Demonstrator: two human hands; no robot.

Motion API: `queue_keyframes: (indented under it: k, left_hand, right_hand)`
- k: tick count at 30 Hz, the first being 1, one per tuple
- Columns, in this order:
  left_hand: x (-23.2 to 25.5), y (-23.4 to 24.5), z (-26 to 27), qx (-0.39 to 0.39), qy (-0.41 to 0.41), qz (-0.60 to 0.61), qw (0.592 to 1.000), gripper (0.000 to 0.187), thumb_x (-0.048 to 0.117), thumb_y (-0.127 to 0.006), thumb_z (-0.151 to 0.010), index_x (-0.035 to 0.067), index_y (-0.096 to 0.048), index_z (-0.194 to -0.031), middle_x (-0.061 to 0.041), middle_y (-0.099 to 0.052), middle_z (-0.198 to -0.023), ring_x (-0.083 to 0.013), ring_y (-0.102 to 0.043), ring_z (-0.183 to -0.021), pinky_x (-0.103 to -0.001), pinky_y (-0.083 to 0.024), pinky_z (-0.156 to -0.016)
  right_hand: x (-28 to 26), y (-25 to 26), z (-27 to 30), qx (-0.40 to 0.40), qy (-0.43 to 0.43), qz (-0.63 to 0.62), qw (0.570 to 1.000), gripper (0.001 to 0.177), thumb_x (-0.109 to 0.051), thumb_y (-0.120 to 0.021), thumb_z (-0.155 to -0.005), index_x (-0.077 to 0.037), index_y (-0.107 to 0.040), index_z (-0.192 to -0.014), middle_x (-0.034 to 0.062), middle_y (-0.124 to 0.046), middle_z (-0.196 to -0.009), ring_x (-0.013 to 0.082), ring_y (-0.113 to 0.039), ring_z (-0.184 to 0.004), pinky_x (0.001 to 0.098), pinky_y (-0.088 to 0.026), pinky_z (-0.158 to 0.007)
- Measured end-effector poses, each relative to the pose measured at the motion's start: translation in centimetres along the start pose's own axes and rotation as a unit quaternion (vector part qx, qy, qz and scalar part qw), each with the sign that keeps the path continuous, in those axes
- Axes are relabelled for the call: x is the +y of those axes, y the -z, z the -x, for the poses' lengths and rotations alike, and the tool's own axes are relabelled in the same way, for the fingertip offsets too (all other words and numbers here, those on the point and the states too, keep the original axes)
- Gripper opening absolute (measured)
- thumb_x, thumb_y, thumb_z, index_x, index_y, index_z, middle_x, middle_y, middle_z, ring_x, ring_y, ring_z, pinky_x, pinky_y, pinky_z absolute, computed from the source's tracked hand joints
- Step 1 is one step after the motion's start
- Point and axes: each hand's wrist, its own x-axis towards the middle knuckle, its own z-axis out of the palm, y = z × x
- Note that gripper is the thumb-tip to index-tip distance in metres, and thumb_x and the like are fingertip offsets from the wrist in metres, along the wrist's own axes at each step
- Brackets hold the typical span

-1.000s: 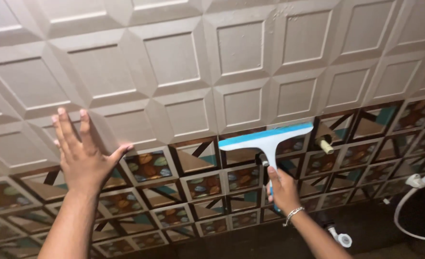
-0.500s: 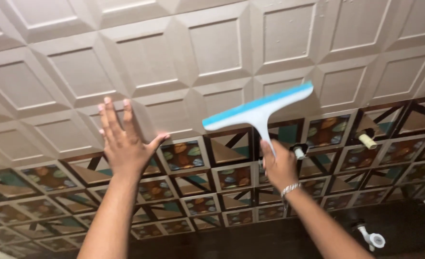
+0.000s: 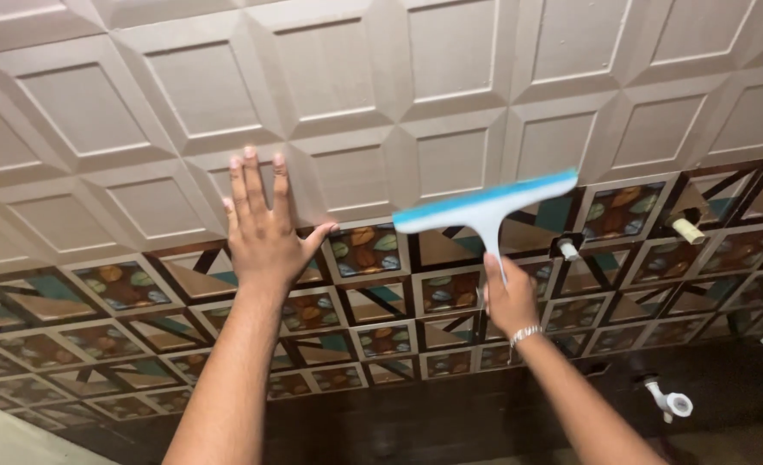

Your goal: The person uses a squeegee to wipe water from the tiled floor and walls, then rinses the squeegee with a handheld shower head and continues wiping the walls. A bucket and a small cup are present on the floor.

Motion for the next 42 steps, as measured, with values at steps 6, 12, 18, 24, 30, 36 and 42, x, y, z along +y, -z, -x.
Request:
queue_keyframes:
  k: [6, 12, 18, 24, 30, 36, 42]
  left_hand:
    - [-0.4, 0.4, 0.0, -0.029, -0.003, 0.001, 1.0, 0.13, 0.078, -0.076, -0.071, 0.018, -0.011, -0.166, -0.021, -0.004, -0.169, -0.0389, -0.008, -0.158, -0.064, -0.04, -0.114]
    - [-0.3, 0.6, -0.1, -0.038, -0.005, -0.008, 0.999, 0.127, 0.076, -0.076, -0.072, 0.017, -0.01, -0.163, -0.022, -0.005, -0.167, -0.0406, -0.007, -0.155, -0.067, -0.038, -0.113]
    - [-0.4, 0.5, -0.1, -0.038, -0.01, 0.0, 0.999, 0.129, 0.077, -0.076, -0.072, 0.015, -0.01, -0.164, -0.023, -0.004, -0.167, -0.0411, -0.006, -0.155, -0.068, -0.037, -0.113]
    - [-0.6, 0.2, 0.1, -0.03, -0.016, -0.005, 0.999, 0.129, 0.074, -0.081, -0.074, 0.015, -0.01, -0.165, -0.023, -0.004, -0.168, -0.0415, -0.006, -0.156, -0.068, -0.038, -0.112]
    - [-0.6, -0.4, 0.6, 0.009, -0.019, 0.039, 0.999, 0.135, 0.072, -0.088, -0.072, 0.016, -0.011, -0.167, -0.02, -0.004, -0.17, -0.0422, -0.007, -0.157, -0.07, -0.036, -0.116]
    - [-1.2, -1.9, 2.1, 0.018, -0.033, 0.026, 0.999, 0.136, 0.075, -0.087, -0.076, 0.013, -0.008, -0.168, -0.021, -0.004, -0.17, -0.0405, -0.005, -0.158, -0.071, -0.027, -0.121]
    - [-1.5, -2.8, 3.1, 0.027, -0.038, 0.016, 0.999, 0.137, 0.076, -0.086, -0.074, 0.012, -0.009, -0.168, -0.02, -0.005, -0.171, -0.038, -0.006, -0.158, -0.069, -0.027, -0.122]
  right_hand:
    - [5.7, -2.4, 5.8, 0.009, -0.032, 0.081, 0.996, 0.055, -0.053, -0.049, -0.102, -0.006, -0.069, -0.085, 0.0087, -0.063, -0.053, 0.0217, -0.068, -0.053, 0.0379, -0.052, -0.057]
    - [2.6, -2.5, 4.5, 0.078, 0.047, 0.05, 0.995, 0.051, -0.052, -0.05, -0.1, -0.005, -0.067, -0.088, 0.0086, -0.06, -0.054, 0.0219, -0.065, -0.05, 0.0395, -0.049, -0.052]
    - [-6.2, -0.8, -1.8, 0.067, 0.069, 0.057, 0.994, 0.058, -0.053, -0.046, -0.105, -0.004, -0.065, -0.081, 0.0067, -0.06, -0.057, 0.0221, -0.064, -0.051, 0.0388, -0.052, -0.05]
    - [-10.3, 0.7, -1.8, 0.075, 0.12, 0.067, 0.988, 0.062, -0.059, -0.046, -0.105, -0.005, -0.064, -0.081, 0.0081, -0.061, -0.055, 0.0212, -0.066, -0.054, 0.0383, -0.051, -0.057]
    - [-3.1, -2.3, 1.3, 0.03, 0.046, 0.049, 0.997, 0.058, -0.056, -0.046, -0.105, -0.004, -0.064, -0.086, 0.0122, -0.061, -0.061, 0.0282, -0.067, -0.059, 0.042, -0.052, -0.06]
    - [5.4, -4.4, 7.0, 0.015, 0.017, 0.11, 0.994, 0.052, -0.051, -0.049, -0.104, -0.004, -0.068, -0.094, 0.0166, -0.061, -0.064, 0.0338, -0.063, -0.061, 0.0437, -0.05, -0.063]
    - [6.9, -5.0, 8.5, 0.018, 0.004, 0.109, 0.994, 0.055, -0.05, -0.05, -0.107, -0.001, -0.064, -0.086, 0.0148, -0.059, -0.062, 0.0305, -0.062, -0.059, 0.0441, -0.049, -0.063]
